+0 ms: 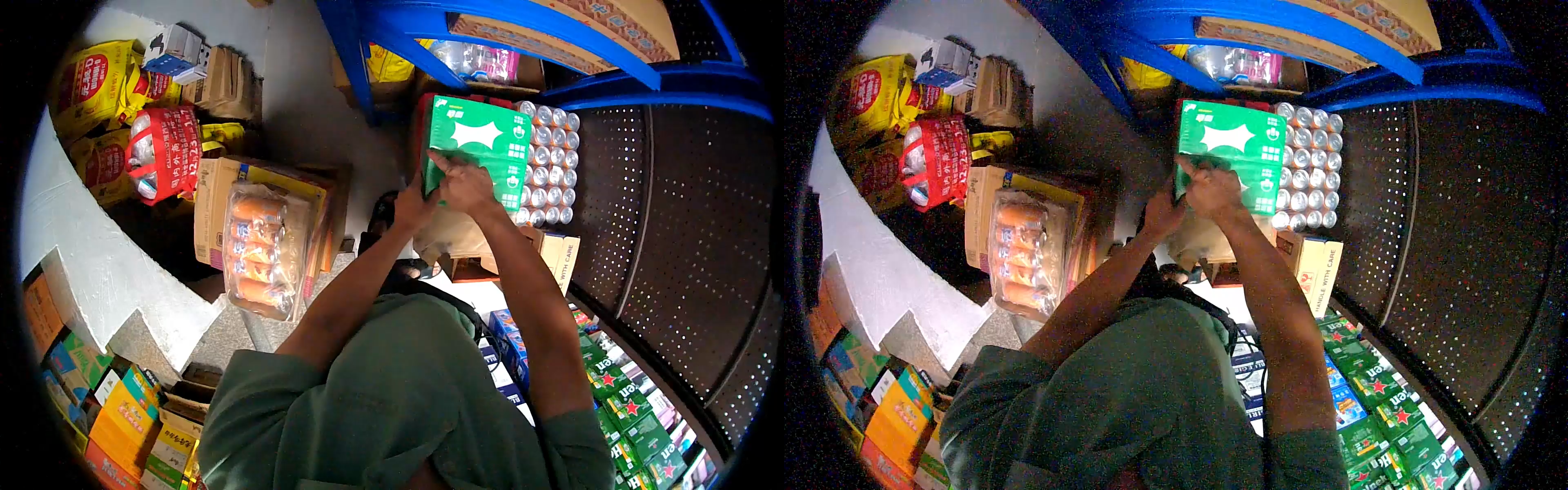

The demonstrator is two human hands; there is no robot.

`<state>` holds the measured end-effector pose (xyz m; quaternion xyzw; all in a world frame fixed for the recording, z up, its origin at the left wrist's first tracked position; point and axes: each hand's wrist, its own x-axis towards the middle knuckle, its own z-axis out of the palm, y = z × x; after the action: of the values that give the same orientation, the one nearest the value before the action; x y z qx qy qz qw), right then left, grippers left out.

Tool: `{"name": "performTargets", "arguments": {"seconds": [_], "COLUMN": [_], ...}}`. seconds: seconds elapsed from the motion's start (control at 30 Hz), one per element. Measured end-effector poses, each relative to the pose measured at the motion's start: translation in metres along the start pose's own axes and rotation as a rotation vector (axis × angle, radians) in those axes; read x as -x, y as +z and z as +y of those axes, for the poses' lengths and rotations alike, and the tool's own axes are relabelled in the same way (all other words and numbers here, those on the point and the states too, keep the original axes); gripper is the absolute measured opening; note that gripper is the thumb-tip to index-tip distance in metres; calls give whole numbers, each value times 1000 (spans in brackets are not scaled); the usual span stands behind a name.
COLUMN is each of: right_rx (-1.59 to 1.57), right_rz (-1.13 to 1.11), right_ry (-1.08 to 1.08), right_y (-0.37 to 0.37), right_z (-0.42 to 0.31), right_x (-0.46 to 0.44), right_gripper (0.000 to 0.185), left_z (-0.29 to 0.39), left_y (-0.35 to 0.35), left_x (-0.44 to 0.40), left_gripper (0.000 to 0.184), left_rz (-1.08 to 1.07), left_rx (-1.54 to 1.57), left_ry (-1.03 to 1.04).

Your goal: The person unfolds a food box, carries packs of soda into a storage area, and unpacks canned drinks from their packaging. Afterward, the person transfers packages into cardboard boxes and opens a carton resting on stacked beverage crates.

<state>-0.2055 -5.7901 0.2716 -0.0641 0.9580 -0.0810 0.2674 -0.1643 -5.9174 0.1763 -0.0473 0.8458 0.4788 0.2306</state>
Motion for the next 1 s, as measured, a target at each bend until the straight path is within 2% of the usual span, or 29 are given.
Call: {"name": "performTargets", "arguments": {"seconds": [0.03, 0.1, 0.2, 0.3, 0.4, 0.53, 0.63, 0.7, 0.87, 1.0], "right_rx": [9, 19, -5, 32, 103, 139, 177, 201, 294, 262], "right_rz": [-5, -11, 38, -64, -29, -43, -22, -26, -144, -153], "right_ry": [-12, -27, -8, 49, -8, -5, 21, 45, 178, 475], "right_y": [-1, 1, -1, -12, -14, -13, -11, -12, -20, 0], "right_z": [1, 5, 3, 2, 7, 23, 43, 60, 124, 207], "right_x": [2, 2, 3, 6, 9, 11, 17, 25, 50, 73], "right_gripper": [69, 68, 67, 66, 65, 66, 67, 67, 63, 52], "left_z": [-2, -7, -10, -1, -20, -23, -24, -11, -22, -2], "left_y": [1, 5, 4, 1, 13, 16, 15, 4, 10, -3], "left_x": [1, -1, -4, -2, -10, -9, -10, -6, -9, -1], "left_gripper": [68, 69, 72, 70, 69, 67, 68, 67, 64, 65], "left_rz": [-2, 97, 19, -5, 60, 105, 60, -77, -31, -31], "left_rx": [-3, 48, 34, 24, 113, 114, 96, 54, 95, 90], "left_ry": [-2, 137, 110, 38, 151, 192, 110, -4, 60, 66]}}
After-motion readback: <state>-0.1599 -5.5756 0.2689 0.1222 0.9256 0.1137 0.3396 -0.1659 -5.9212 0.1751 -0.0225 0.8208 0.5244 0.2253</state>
